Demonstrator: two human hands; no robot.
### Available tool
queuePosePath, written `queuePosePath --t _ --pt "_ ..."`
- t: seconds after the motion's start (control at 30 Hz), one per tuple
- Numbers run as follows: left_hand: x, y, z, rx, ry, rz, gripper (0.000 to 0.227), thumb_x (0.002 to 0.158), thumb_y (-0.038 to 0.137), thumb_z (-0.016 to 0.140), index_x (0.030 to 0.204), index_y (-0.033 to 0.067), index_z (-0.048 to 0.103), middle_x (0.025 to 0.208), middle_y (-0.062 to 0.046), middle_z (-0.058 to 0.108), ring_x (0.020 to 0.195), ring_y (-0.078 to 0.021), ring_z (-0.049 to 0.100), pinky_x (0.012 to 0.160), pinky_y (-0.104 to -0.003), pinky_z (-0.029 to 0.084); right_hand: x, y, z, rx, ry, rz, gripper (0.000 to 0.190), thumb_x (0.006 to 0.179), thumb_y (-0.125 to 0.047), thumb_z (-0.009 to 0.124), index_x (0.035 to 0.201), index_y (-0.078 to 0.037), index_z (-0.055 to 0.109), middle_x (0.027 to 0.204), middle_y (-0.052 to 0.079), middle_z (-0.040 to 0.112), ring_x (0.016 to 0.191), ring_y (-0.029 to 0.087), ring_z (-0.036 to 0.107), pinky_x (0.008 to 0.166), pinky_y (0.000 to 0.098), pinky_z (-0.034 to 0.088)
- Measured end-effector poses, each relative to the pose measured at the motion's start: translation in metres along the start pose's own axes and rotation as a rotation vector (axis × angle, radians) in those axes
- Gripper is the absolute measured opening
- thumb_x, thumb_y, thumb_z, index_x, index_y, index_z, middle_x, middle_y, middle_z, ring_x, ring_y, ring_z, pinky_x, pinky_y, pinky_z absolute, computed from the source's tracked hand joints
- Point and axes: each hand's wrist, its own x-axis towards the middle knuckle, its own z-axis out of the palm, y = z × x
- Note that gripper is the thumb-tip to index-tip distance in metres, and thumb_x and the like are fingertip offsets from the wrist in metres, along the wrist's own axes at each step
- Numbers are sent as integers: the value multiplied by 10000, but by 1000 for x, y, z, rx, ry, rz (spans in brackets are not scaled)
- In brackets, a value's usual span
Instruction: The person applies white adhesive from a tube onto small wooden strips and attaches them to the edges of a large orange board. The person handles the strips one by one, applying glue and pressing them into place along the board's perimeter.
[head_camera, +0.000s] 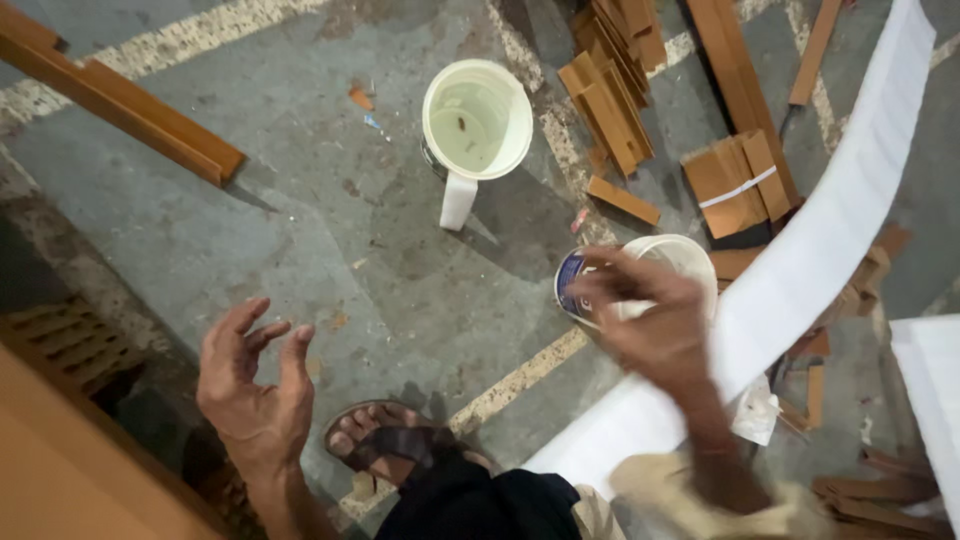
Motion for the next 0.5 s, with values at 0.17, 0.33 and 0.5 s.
queuePosePath --t 0.17,0.33,0.5 --pt "2 4 4 -46 5 26 412 909 -8 796 1296 -12 654 1267 -178 653 1020 -251 737 856 -357 611 84 86 -57 -880 -394 429 477 916 -460 789 1248 -125 715 1007 105 778 831 230 753 785 399 620" --pt "-2 0 3 -69 16 51 400 903 -28 781 1281 -22 650 1281 -178 655 1026 -253 738 865 -340 602 172 210 -22 -685 -601 195 617 831 -463 831 1267 -46 702 1134 169 765 989 289 745 891 389 595" --pt "-5 -6 -2 26 55 35 409 902 -29 780 1290 -26 650 1303 -189 649 1048 -264 733 892 -337 604 186 291 26 -499 -468 -44 643 800 -370 820 1288 14 652 1117 228 739 974 349 734 862 432 587"
